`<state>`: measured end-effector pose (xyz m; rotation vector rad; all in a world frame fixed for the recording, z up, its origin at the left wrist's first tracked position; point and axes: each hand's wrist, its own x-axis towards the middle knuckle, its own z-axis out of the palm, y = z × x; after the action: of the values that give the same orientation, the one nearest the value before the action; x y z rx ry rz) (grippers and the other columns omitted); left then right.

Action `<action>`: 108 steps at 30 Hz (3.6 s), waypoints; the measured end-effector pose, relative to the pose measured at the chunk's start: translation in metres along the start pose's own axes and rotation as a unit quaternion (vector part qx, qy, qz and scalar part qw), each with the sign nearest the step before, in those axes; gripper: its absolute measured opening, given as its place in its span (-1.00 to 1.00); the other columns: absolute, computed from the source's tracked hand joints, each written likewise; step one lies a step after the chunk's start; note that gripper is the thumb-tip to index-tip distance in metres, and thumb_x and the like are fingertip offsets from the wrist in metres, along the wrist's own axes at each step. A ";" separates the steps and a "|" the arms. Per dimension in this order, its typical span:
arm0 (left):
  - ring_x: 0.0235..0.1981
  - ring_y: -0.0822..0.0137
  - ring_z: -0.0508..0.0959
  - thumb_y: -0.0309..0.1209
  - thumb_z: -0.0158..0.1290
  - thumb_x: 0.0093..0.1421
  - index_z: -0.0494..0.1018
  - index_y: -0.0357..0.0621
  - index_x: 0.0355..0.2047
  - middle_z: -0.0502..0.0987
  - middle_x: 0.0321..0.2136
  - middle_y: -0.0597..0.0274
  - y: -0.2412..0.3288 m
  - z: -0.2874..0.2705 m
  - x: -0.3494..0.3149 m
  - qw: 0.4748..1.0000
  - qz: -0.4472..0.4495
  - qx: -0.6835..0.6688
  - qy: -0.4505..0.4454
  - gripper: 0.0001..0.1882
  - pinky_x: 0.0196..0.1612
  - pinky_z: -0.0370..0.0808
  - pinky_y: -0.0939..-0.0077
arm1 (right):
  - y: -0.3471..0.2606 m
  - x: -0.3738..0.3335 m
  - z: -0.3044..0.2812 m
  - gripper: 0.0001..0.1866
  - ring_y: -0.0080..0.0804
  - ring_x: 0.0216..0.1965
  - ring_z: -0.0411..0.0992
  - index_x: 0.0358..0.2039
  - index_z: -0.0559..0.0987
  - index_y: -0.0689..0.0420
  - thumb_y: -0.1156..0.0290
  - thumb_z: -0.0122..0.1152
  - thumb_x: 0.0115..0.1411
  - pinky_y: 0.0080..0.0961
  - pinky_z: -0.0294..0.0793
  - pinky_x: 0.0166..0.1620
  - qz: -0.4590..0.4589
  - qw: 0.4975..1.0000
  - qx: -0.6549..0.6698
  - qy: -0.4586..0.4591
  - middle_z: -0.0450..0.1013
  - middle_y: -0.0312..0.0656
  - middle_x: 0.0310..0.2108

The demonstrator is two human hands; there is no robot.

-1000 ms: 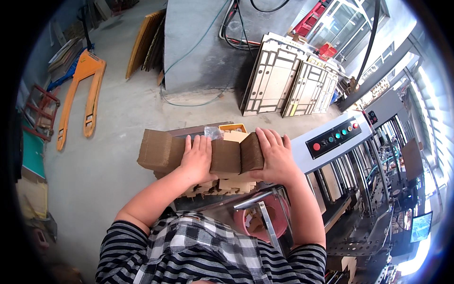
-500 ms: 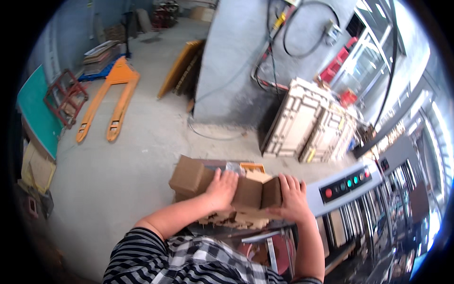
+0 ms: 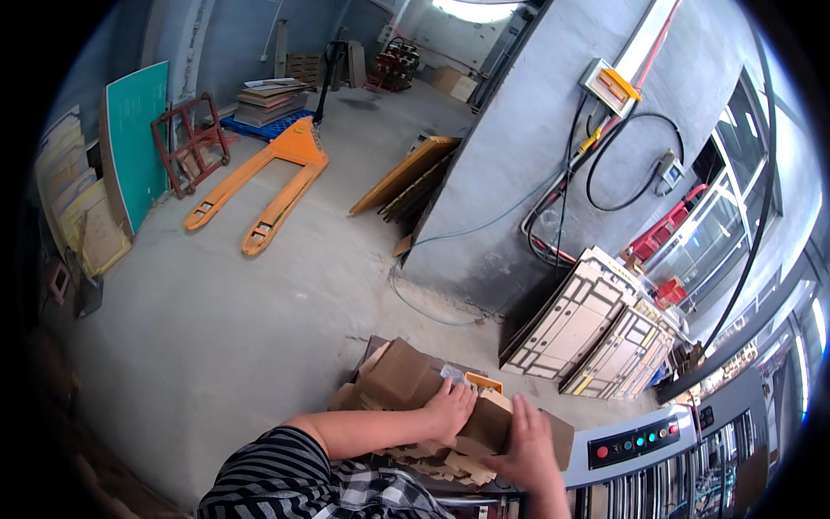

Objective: The person picks up flat cardboard pieces, folds them into box shapes, and places them into a machine. The person repeats this process multiple times, handling stacks of cardboard and feeding them into the equipment.

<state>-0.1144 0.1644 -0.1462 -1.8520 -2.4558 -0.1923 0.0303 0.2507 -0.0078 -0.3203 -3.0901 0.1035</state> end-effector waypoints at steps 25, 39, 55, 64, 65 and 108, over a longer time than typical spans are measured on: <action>0.14 -0.07 0.21 0.03 0.31 -0.23 0.12 -0.50 0.20 0.30 0.02 -0.14 0.007 0.008 0.004 0.999 -0.012 -0.021 0.033 0.13 0.26 -0.02 -0.17 | 0.009 0.042 0.073 0.04 -0.12 0.10 0.31 0.11 0.26 0.21 0.07 0.50 -0.41 -0.18 0.15 0.19 0.074 0.986 -0.129 -0.077 0.35 -0.03 0.03; 0.32 -0.21 0.02 -0.24 0.26 -0.11 0.08 -0.35 0.26 0.08 0.28 -0.21 0.024 -0.077 -0.031 0.941 0.179 -0.198 0.209 -0.03 0.30 -0.17 -0.27 | 0.016 0.001 0.045 -0.16 -0.04 0.11 0.27 0.09 0.31 0.24 0.33 0.31 -0.31 -0.07 0.11 0.21 0.048 0.989 -0.084 0.115 0.33 0.02 0.01; -0.02 -0.08 0.47 -0.43 0.26 -0.10 0.33 -0.34 0.05 0.40 0.02 -0.17 0.144 -0.053 -0.020 0.665 0.546 -0.492 0.133 -0.34 0.02 0.45 0.17 | -0.007 -0.316 0.016 -0.22 -0.34 0.00 0.40 0.12 0.33 0.26 0.53 0.38 -0.21 -0.38 0.36 0.10 0.256 0.454 0.470 0.712 0.41 -0.15 -0.03; -0.10 0.09 0.54 -0.47 0.26 -0.13 0.28 -0.32 0.14 0.42 0.01 -0.09 0.277 -0.024 -0.021 0.707 0.510 -0.488 -0.046 -0.24 0.00 0.45 0.29 | -0.051 -0.517 0.100 -0.35 -0.13 0.05 0.38 0.11 0.36 0.18 0.43 0.27 -0.06 -0.15 0.39 0.14 0.289 0.092 0.456 0.837 0.42 -0.10 0.00; -0.10 0.11 0.55 -0.48 0.25 -0.13 0.29 -0.30 0.14 0.43 0.00 -0.07 0.301 -0.023 -0.023 0.706 0.499 -0.497 -0.076 -0.25 -0.01 0.45 0.31 | -0.057 -0.541 0.100 -0.36 -0.13 0.04 0.38 0.10 0.36 0.18 0.41 0.28 -0.05 -0.15 0.39 0.14 0.301 0.080 0.429 0.848 0.42 -0.10 0.00; 0.11 -0.05 0.40 -0.19 0.29 -0.03 0.06 -0.15 0.29 0.26 0.17 -0.12 0.545 0.059 -0.012 0.682 0.562 -0.271 -0.382 -0.06 0.06 0.45 0.27 | 0.126 -0.795 0.076 -0.37 0.03 0.05 0.38 0.12 0.37 0.09 0.35 0.32 0.00 0.19 0.36 0.11 0.334 -0.054 0.462 0.820 0.41 -0.06 0.04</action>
<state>0.4139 0.3087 -0.1712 -3.8906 -0.8783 -0.0529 0.8302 0.2050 -0.1135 -0.7297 0.2461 0.7971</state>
